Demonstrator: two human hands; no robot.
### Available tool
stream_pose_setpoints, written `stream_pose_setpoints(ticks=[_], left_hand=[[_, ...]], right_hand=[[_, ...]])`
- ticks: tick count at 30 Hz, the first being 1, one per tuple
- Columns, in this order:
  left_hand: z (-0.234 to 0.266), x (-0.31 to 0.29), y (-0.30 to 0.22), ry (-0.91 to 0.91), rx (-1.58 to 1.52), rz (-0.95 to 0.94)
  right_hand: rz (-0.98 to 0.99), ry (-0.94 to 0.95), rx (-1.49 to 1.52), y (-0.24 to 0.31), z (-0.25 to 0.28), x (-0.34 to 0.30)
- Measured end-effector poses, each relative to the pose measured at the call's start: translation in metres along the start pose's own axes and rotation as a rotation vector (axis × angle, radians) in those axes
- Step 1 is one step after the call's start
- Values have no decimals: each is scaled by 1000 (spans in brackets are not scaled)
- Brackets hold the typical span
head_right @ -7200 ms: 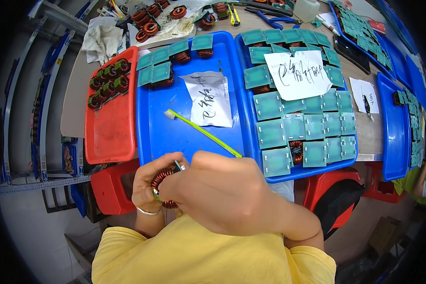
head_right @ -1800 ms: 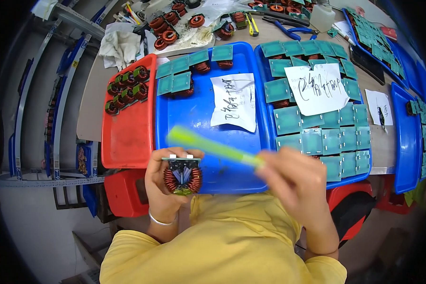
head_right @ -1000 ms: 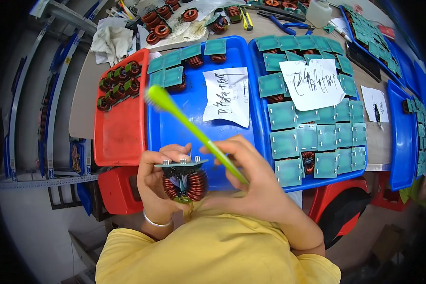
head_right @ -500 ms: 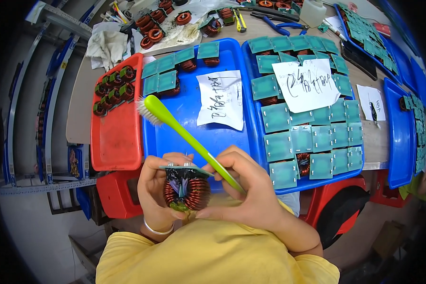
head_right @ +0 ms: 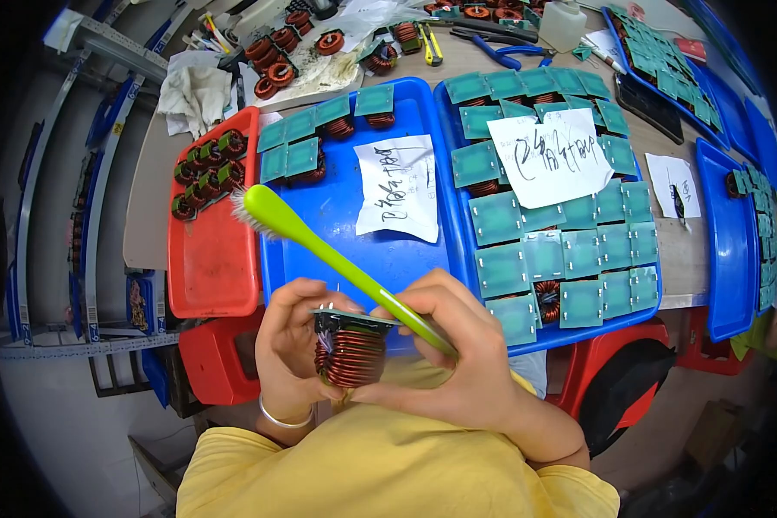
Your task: Cleaning and adjusting electronic components on a workbench using a brush and a pick.
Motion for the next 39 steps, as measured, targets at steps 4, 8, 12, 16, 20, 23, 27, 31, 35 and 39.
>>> stream_pose_setpoints(ticks=[4,8,12,16,20,23,27,31,35,39], left_hand=[[2,1,-1,135,158,-24],[0,-1,13,-31,-227,192],[4,5,12,-82,-138,169],[11,4,15,-65,-441,139],[15,6,15,7,-824,178],[16,8,20,97,-1000,145],[18,5,21,86,-1091,135],[13,4,19,19,-1026,153],[12,2,21,-51,-991,208],[5,-5,20,14,-949,151]], right_hand=[[81,10,-136,10,0,3],[153,74,-415,13,-2,10],[149,34,-485,31,16,11],[187,5,-723,23,35,5],[117,-65,-621,25,31,-3],[-72,241,-423,5,14,-22],[-167,417,-305,15,17,-24],[-61,447,-479,7,19,-26],[-32,340,-327,28,10,-17],[82,-133,-670,12,24,-1]])
Point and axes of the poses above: each hand's wrist, its own x-axis towards the middle knuckle, its own z-axis out of the back of the hand, y = z × x, the point moved 1 cm from there along x, towards the middle knuckle, and after that the axes turned 3 degrees about z, right-handed, at the moved point
